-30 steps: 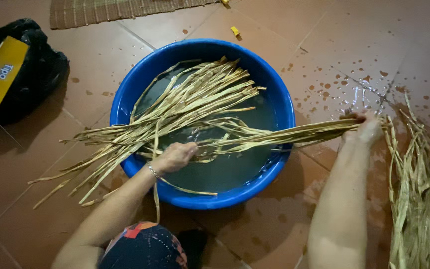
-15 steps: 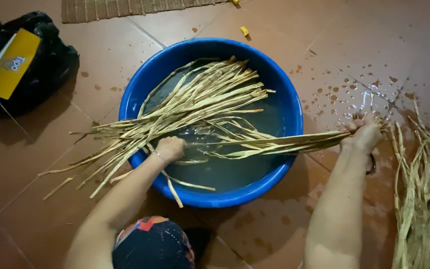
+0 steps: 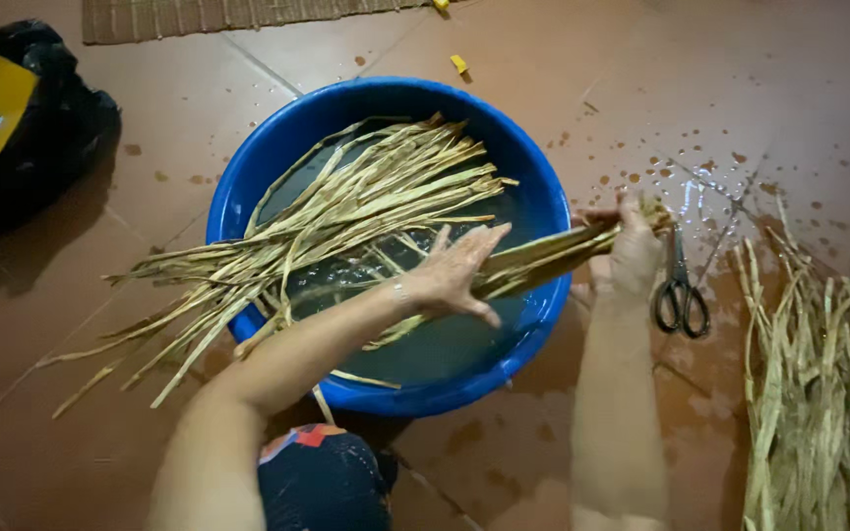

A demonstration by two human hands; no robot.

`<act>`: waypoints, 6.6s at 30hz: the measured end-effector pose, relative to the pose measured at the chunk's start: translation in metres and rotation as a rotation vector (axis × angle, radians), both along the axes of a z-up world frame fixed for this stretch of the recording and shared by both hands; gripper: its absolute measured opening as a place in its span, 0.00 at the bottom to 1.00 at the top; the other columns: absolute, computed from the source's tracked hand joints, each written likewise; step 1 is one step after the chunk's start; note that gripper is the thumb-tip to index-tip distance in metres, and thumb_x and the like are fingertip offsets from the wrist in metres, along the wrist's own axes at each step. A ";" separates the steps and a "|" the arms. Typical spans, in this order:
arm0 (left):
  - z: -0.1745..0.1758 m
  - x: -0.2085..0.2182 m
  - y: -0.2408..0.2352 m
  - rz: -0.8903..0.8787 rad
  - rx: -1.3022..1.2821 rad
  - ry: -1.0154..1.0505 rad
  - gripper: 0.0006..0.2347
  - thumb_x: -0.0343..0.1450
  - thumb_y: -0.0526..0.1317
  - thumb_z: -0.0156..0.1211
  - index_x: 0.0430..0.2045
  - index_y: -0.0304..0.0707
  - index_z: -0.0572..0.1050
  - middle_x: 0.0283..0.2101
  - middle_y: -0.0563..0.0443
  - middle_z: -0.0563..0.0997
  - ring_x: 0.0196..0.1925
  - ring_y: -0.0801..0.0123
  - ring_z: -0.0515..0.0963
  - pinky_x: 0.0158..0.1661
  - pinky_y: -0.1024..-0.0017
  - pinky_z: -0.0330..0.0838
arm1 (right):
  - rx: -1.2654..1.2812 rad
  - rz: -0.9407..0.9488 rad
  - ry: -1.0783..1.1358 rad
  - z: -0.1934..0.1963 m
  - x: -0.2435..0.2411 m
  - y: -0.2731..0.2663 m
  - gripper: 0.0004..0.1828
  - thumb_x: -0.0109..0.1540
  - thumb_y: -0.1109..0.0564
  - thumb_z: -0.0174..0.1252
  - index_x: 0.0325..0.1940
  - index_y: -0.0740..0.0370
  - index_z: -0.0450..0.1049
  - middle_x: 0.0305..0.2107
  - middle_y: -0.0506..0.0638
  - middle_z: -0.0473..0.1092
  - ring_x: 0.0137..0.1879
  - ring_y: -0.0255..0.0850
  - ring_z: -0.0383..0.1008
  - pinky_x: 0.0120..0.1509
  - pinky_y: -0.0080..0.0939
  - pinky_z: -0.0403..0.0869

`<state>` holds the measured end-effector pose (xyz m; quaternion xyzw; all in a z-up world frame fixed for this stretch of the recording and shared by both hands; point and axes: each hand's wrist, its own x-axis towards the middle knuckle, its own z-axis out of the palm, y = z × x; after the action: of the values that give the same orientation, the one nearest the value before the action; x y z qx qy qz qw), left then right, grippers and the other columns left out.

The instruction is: The person sits on the floor and repeatedly dips long, dried plant stalks into a blue basin of water. They pull the stalks apart by hand to separate the fibers and place the processed pieces onto a pile on the floor. A pair of scissors is visible nearby but is not used during the clip.

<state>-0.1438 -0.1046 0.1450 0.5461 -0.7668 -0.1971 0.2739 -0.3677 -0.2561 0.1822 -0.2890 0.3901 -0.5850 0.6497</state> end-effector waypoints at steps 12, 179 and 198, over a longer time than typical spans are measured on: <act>-0.042 0.031 0.012 0.118 0.038 0.165 0.08 0.74 0.43 0.63 0.38 0.41 0.72 0.36 0.40 0.82 0.38 0.46 0.82 0.37 0.56 0.74 | -0.008 -0.298 0.046 0.119 -0.075 -0.065 0.04 0.70 0.67 0.49 0.44 0.63 0.69 0.26 0.46 0.68 0.24 0.33 0.62 0.29 0.32 0.67; -0.198 0.168 0.026 0.363 0.510 -0.771 0.11 0.78 0.46 0.49 0.38 0.41 0.77 0.36 0.33 0.80 0.40 0.41 0.79 0.42 0.47 0.72 | 0.595 0.127 1.599 -0.075 -0.582 0.127 0.35 0.54 0.60 0.73 0.64 0.61 0.70 0.51 0.58 0.74 0.54 0.50 0.73 0.58 0.52 0.72; -0.190 0.124 -0.038 0.417 0.481 -0.840 0.11 0.78 0.42 0.53 0.30 0.38 0.78 0.28 0.39 0.77 0.34 0.51 0.77 0.36 0.53 0.73 | 0.889 0.285 2.149 -0.190 -0.550 0.159 0.36 0.68 0.63 0.46 0.80 0.57 0.47 0.65 0.67 0.59 0.73 0.59 0.56 0.77 0.70 0.53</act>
<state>-0.0201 -0.1421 -0.0451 0.7662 -0.6189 -0.0728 -0.1568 -0.9178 -0.0968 -0.0077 -0.4234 0.8727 0.2260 0.0896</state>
